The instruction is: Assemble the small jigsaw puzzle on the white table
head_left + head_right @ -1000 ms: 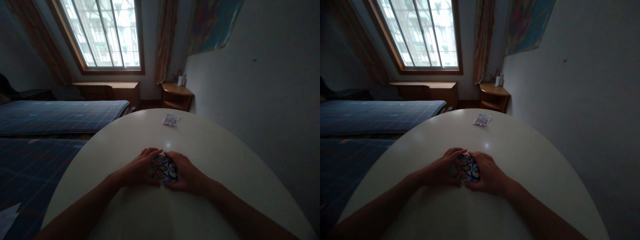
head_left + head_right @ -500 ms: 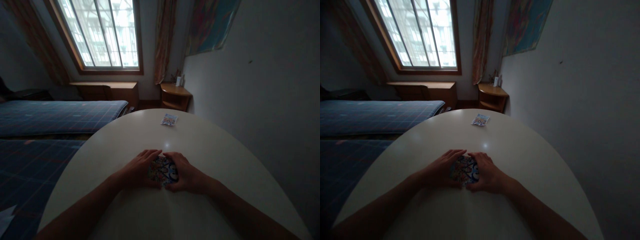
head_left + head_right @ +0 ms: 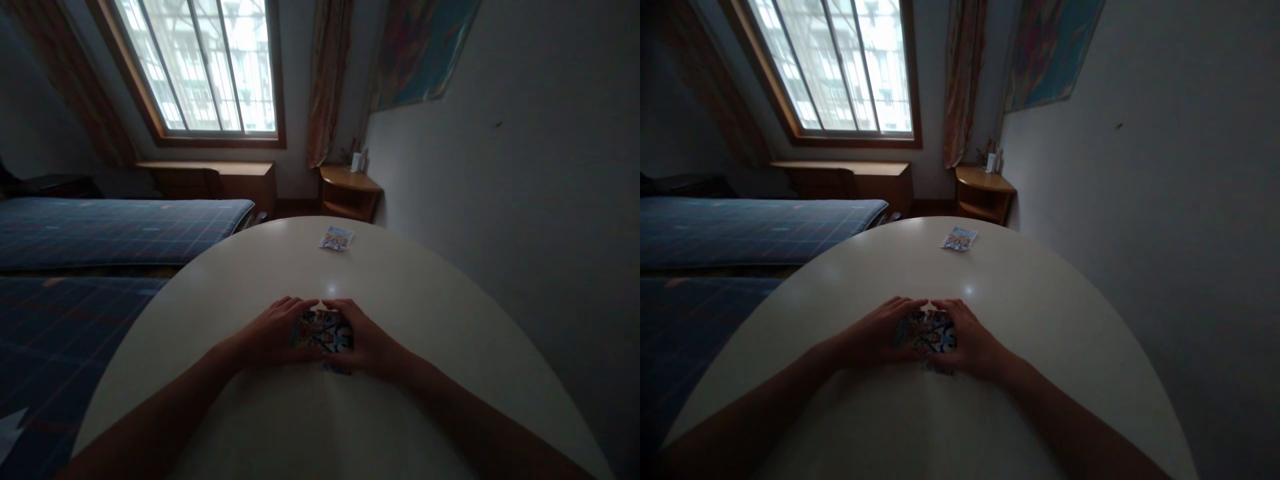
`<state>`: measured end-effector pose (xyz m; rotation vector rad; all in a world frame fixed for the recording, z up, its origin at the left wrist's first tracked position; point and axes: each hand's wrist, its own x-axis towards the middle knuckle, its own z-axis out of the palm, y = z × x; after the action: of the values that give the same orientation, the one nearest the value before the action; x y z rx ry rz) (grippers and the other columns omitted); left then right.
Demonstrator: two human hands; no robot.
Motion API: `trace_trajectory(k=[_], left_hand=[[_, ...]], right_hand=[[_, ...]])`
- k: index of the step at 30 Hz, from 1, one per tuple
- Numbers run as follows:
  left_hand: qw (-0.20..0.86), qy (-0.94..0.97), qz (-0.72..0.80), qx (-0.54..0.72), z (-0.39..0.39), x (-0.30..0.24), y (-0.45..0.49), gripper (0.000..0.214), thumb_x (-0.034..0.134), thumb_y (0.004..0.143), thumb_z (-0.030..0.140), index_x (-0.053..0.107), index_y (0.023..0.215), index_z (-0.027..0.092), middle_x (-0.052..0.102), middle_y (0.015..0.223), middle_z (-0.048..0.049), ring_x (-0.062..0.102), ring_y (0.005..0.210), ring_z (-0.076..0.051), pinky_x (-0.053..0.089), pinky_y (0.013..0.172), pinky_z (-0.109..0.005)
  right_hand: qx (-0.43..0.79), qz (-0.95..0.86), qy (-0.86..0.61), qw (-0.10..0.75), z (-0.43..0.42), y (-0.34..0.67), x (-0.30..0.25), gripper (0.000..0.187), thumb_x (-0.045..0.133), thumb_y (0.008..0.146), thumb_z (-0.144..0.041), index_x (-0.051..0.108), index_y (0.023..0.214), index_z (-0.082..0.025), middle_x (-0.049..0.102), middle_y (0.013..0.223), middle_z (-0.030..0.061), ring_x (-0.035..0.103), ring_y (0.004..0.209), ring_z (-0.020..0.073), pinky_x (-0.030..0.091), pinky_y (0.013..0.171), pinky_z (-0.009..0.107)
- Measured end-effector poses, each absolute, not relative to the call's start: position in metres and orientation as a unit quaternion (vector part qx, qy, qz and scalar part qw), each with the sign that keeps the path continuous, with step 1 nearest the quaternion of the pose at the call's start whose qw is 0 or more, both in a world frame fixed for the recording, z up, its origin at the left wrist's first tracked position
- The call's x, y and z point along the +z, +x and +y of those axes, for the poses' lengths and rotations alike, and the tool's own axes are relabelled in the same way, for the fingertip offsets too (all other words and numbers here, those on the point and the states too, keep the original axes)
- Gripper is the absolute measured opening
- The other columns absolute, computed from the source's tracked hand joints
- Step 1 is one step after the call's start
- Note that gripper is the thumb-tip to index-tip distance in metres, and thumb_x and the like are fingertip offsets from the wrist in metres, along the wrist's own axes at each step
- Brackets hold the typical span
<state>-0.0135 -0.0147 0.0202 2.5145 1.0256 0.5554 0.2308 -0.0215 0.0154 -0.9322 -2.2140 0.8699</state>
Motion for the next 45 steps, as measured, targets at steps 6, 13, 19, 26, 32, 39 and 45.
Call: trace_trajectory(k=[6, 13, 19, 26, 32, 39, 45], left_hand=[[0.179, 0.897, 0.361, 0.184, -0.015, 0.02, -0.013, 0.094, 0.08, 0.071, 0.057, 0.035, 0.147, 0.025, 0.057, 0.13, -0.0117, 0.052, 0.118, -0.032, 0.04, 0.105, -0.049], [0.178, 0.892, 0.378, 0.175, -0.016, 0.018, -0.01, 0.106, 0.084, 0.065, 0.056, 0.03, 0.151, 0.025, 0.055, 0.135, -0.0126, 0.047, 0.125, -0.034, 0.039, 0.107, -0.051], [0.197, 0.875, 0.398, 0.191, -0.017, 0.018, -0.006, 0.093, 0.08, 0.072, 0.053, 0.035, 0.147, 0.025, 0.059, 0.131, -0.0117, 0.052, 0.121, -0.032, 0.042, 0.105, -0.049], [0.198, 0.884, 0.369, 0.206, -0.017, 0.016, -0.004, 0.046, 0.074, 0.082, 0.045, 0.058, 0.119, 0.021, 0.067, 0.106, -0.0064, 0.058, 0.104, -0.025, 0.047, 0.093, -0.039], [0.187, 0.893, 0.353, 0.208, -0.017, 0.019, -0.002, 0.018, 0.064, 0.09, 0.035, 0.059, 0.084, 0.019, 0.063, 0.085, -0.004, 0.057, 0.085, -0.02, 0.045, 0.077, -0.03], [0.233, 0.844, 0.392, 0.282, -0.02, 0.018, 0.006, 0.019, 0.053, 0.095, 0.03, 0.055, 0.081, 0.018, 0.058, 0.078, -0.0008, 0.052, 0.068, -0.014, 0.04, 0.064, -0.025], [0.259, 0.805, 0.41, 0.342, -0.024, 0.011, 0.014, 0.014, 0.054, 0.094, 0.031, 0.059, 0.092, 0.019, 0.066, 0.089, -0.0034, 0.06, 0.079, -0.018, 0.045, 0.073, -0.029]], right_hand=[[0.391, -0.748, -0.408, 0.348, -0.019, 0.226, 0.015, 0.05, 0.064, 0.074, -0.009, 0.058, 0.121, -0.022, 0.064, 0.116, 0.008, 0.064, 0.102, 0.0216, 0.052, 0.092, 0.041], [0.525, -0.609, -0.443, 0.397, -0.013, 0.222, 0.013, 0.034, 0.075, 0.075, -0.036, 0.069, 0.103, -0.019, 0.073, 0.098, 0.0069, 0.069, 0.089, 0.0226, 0.057, 0.083, 0.044], [0.591, -0.521, -0.413, 0.457, -0.015, 0.219, 0.019, 0.036, 0.084, 0.065, -0.041, 0.07, 0.092, -0.021, 0.074, 0.088, 0.0028, 0.069, 0.081, 0.0197, 0.056, 0.082, 0.039], [0.62, -0.476, -0.4, 0.479, -0.016, 0.218, 0.02, 0.037, 0.085, 0.065, -0.041, 0.068, 0.09, -0.02, 0.074, 0.09, 0.0022, 0.068, 0.079, 0.0168, 0.055, 0.079, 0.034], [0.629, -0.458, -0.385, 0.495, -0.014, 0.217, 0.015, 0.033, 0.083, 0.07, -0.041, 0.067, 0.092, -0.021, 0.073, 0.091, 0.0017, 0.067, 0.081, 0.0167, 0.054, 0.078, 0.033], [0.661, -0.439, -0.352, 0.497, -0.019, 0.21, 0.013, 0.047, 0.075, 0.078, -0.037, 0.057, 0.12, -0.027, 0.059, 0.134, 0.008, 0.064, 0.105, 0.0212, 0.054, 0.086, 0.037], [0.686, -0.473, -0.306, 0.461, -0.025, 0.204, 0.004, 0.076, 0.079, 0.068, -0.017, 0.045, 0.134, -0.031, 0.046, 0.147, 0.0108, 0.058, 0.121, 0.0238, 0.052, 0.095, 0.04]])
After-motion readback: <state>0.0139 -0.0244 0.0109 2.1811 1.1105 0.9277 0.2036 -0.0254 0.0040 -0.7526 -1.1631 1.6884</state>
